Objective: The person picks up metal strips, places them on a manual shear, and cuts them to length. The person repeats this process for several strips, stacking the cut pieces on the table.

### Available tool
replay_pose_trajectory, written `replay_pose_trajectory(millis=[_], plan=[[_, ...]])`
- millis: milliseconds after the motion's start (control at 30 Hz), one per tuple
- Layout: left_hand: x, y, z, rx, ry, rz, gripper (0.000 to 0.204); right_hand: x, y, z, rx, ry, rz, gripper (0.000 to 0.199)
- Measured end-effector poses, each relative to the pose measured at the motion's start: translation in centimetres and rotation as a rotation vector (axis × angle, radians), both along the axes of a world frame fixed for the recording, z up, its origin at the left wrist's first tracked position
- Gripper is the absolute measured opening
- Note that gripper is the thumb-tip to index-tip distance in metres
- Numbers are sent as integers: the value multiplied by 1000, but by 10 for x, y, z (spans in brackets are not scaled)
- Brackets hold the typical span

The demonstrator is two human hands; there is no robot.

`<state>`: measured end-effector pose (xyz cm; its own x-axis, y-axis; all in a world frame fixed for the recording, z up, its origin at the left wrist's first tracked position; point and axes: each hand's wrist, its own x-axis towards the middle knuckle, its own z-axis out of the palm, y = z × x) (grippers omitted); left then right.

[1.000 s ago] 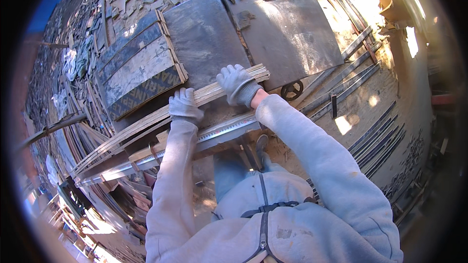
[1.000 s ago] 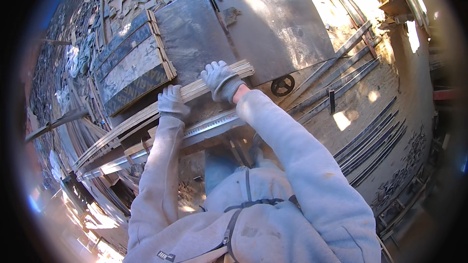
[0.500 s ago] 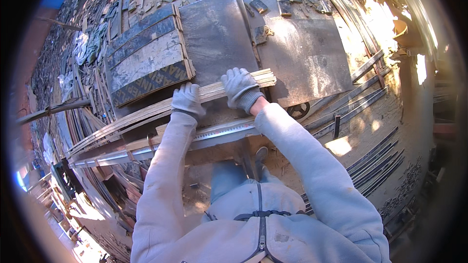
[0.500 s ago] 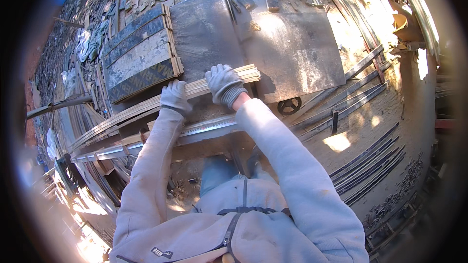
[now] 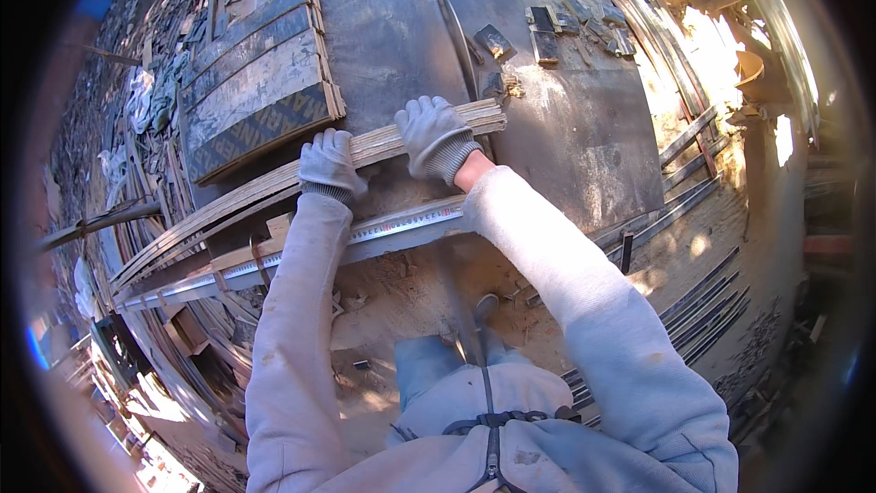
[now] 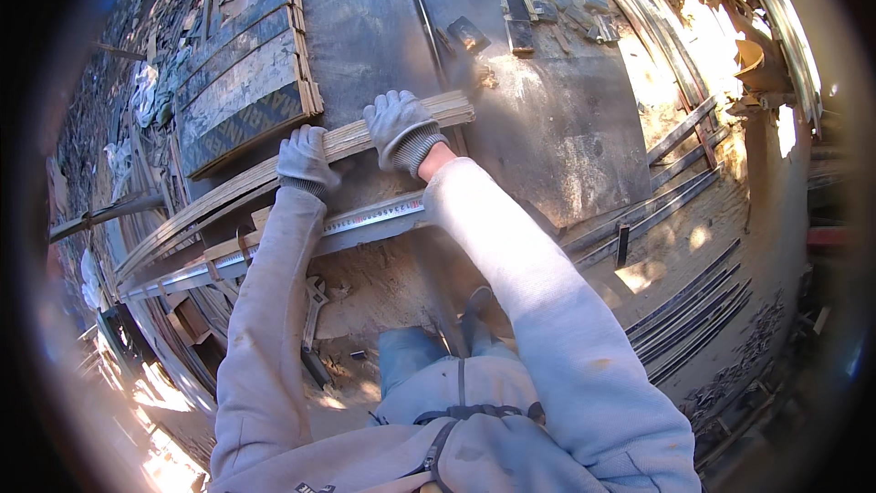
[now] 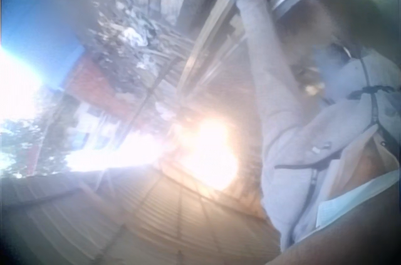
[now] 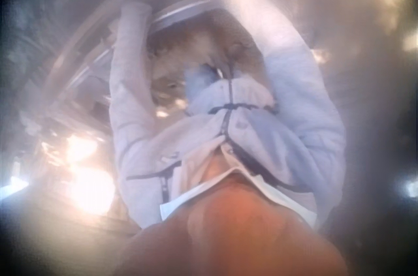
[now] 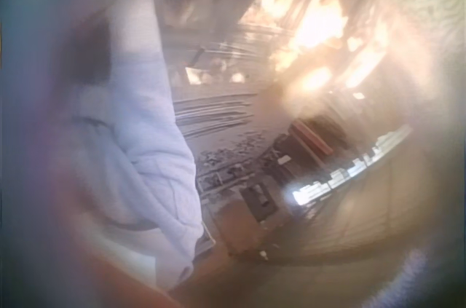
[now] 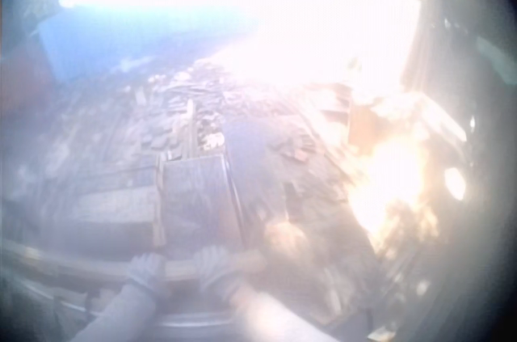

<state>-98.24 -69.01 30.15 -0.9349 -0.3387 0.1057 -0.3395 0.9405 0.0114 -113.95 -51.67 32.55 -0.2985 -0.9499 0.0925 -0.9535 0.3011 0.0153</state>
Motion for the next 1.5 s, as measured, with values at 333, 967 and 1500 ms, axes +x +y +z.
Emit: replay_pose_trajectory(millis=[333,967,1500], plan=[[16,23,-2,-39,-12,14,81,14,21,1,108,10,27,39],[46,54,-10,7,-5,26,81,44,57,-15,-23,73,29,36],[69,81,-20,-46,-25,55,72,72,83,-13,54,85,-7,38]])
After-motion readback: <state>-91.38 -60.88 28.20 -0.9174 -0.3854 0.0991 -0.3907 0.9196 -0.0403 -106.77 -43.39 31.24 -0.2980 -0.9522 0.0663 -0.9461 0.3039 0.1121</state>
